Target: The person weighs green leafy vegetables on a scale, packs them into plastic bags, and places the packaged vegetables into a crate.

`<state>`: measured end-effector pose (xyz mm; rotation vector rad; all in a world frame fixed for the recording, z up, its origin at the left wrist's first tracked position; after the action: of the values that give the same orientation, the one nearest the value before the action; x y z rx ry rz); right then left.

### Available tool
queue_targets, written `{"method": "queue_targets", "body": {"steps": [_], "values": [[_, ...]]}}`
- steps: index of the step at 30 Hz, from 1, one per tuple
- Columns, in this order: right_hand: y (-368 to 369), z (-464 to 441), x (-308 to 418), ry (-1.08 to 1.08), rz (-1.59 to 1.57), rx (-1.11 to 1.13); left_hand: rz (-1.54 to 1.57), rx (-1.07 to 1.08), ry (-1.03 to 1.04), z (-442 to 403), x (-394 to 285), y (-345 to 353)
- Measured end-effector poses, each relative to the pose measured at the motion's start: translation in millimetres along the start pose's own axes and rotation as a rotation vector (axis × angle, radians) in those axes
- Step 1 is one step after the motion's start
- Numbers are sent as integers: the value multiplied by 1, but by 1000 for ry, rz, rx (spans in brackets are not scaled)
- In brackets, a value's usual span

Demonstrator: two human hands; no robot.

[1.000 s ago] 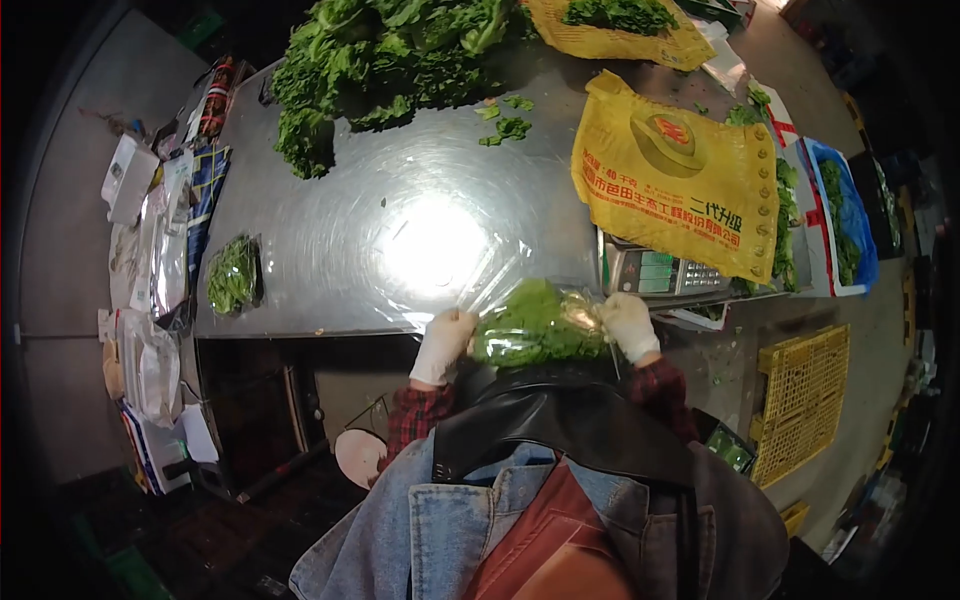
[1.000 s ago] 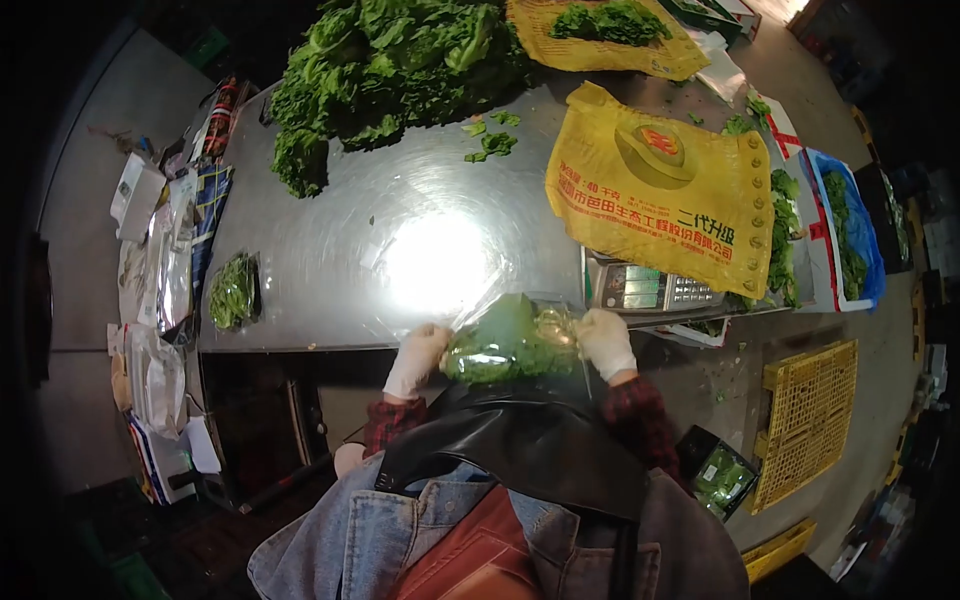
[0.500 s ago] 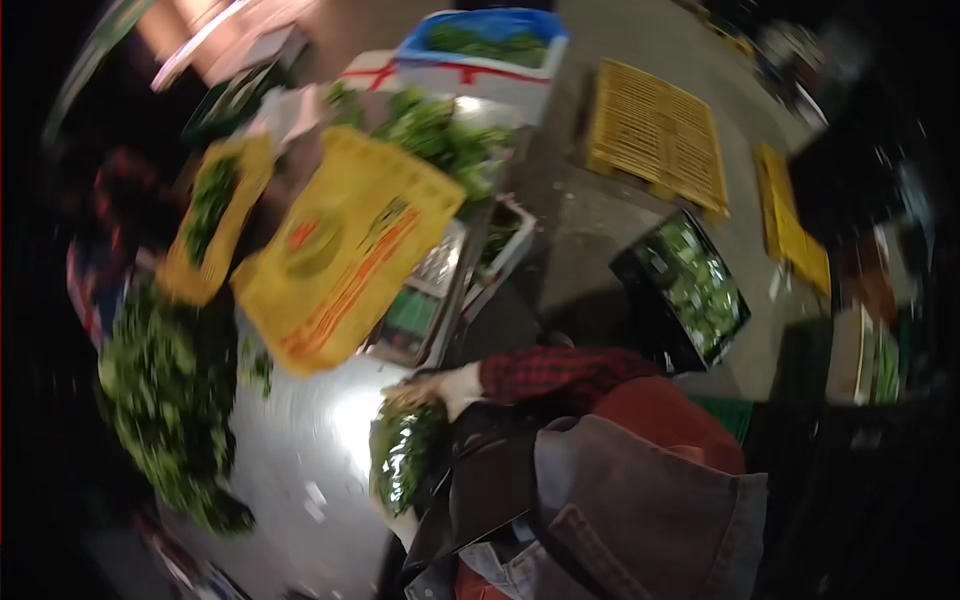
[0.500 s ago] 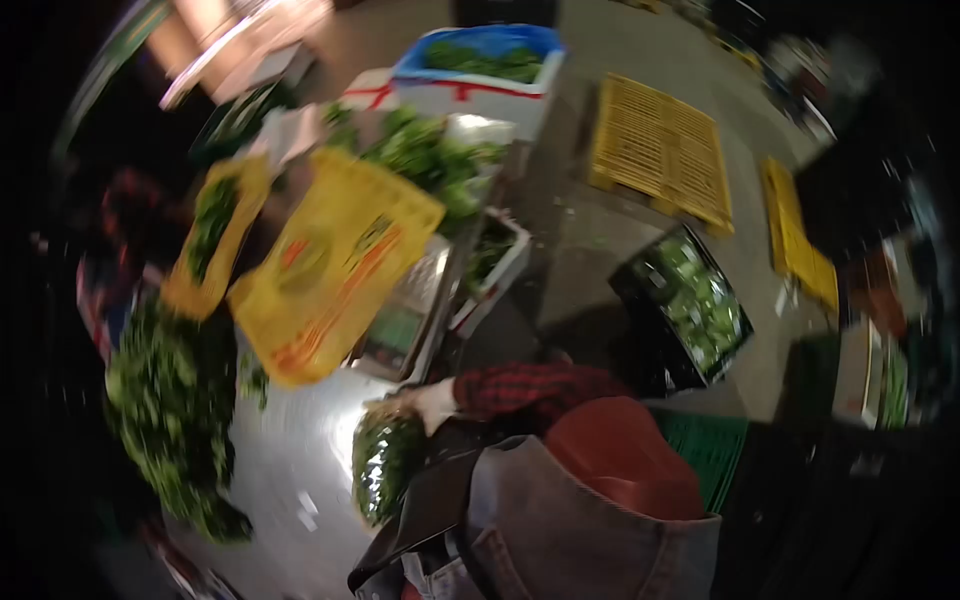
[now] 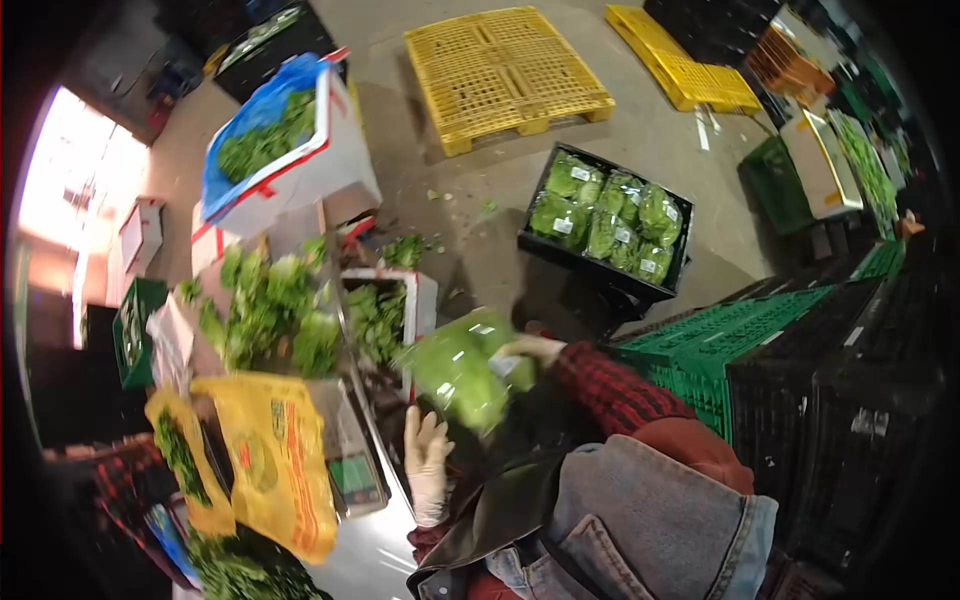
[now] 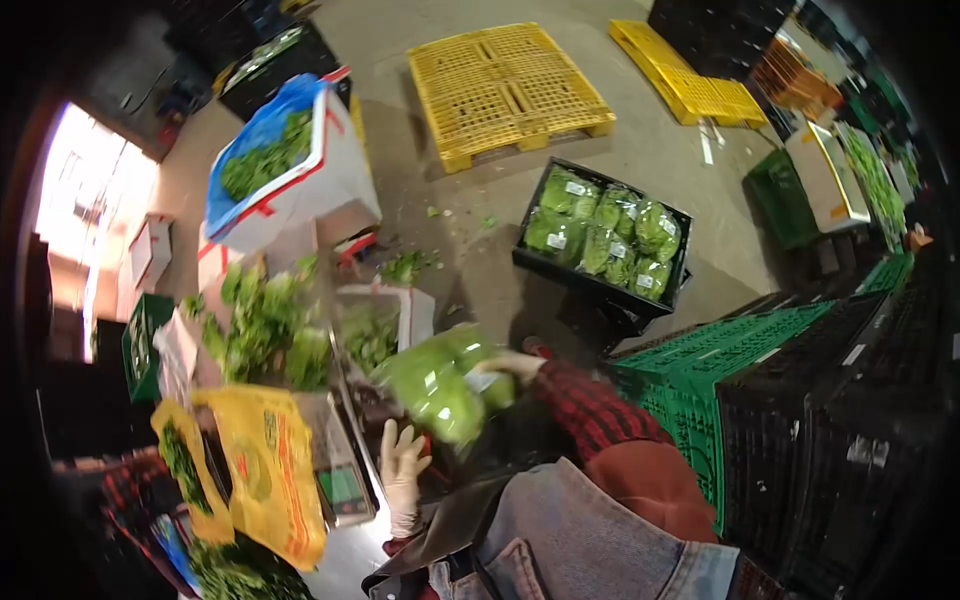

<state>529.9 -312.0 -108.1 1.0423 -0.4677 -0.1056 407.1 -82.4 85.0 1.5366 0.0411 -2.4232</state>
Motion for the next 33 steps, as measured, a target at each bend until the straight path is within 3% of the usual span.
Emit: {"method": "queue_targets", "body": {"steps": [2, 4, 6, 8, 9, 11, 15, 16, 18, 23, 25, 30, 32, 33], "values": [[-95, 63, 41, -200, -108, -220, -121, 140, -12, -39, 9, 40], [-164, 134, 78, -368, -252, -607, -308, 357, -18, -71, 30, 78], [-287, 198, 87, -394, -202, -869, -330, 387, -103, -93, 44, 102], [-300, 256, 128, -606, -216, -1002, -349, 411, -232, -113, 59, 127], [-324, 271, 141, -600, -221, -1005, -352, 410, -239, -122, 60, 143], [-417, 309, 144, -558, -53, -1312, -376, 434, -373, -137, 60, 175], [-652, 311, 85, -578, -263, -1138, -466, 493, -526, -165, 93, 211], [-609, 307, 112, -565, -283, -1138, -505, 527, -569, -167, 98, 218], [-470, 303, 189, 152, 524, -1740, -569, 549, -575, -176, 95, 236], [-477, 250, 186, 114, 628, -1762, -713, 629, -565, -198, 94, 263], [-467, 250, 199, 367, 779, -1703, -729, 546, -571, -195, 97, 256], [-527, 227, 226, 557, 763, -1495, -748, 562, -524, -189, 83, 255], [-579, 263, 168, 468, 786, -1696, -779, 650, -477, -198, 61, 259], [-610, 250, 192, 407, 789, -1805, -764, 614, -436, -201, 52, 255]]}}
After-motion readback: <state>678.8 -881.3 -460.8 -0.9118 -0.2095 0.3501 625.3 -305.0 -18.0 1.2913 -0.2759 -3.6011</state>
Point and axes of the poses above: each hand's wrist, its own z-axis away from the middle knuckle, its own y-axis out of the palm, x = y × z, the point moved 4 cm from there along -z, towards the middle knuckle, and after that the axes turned 8 degrees about x, right-handed, at the moved point
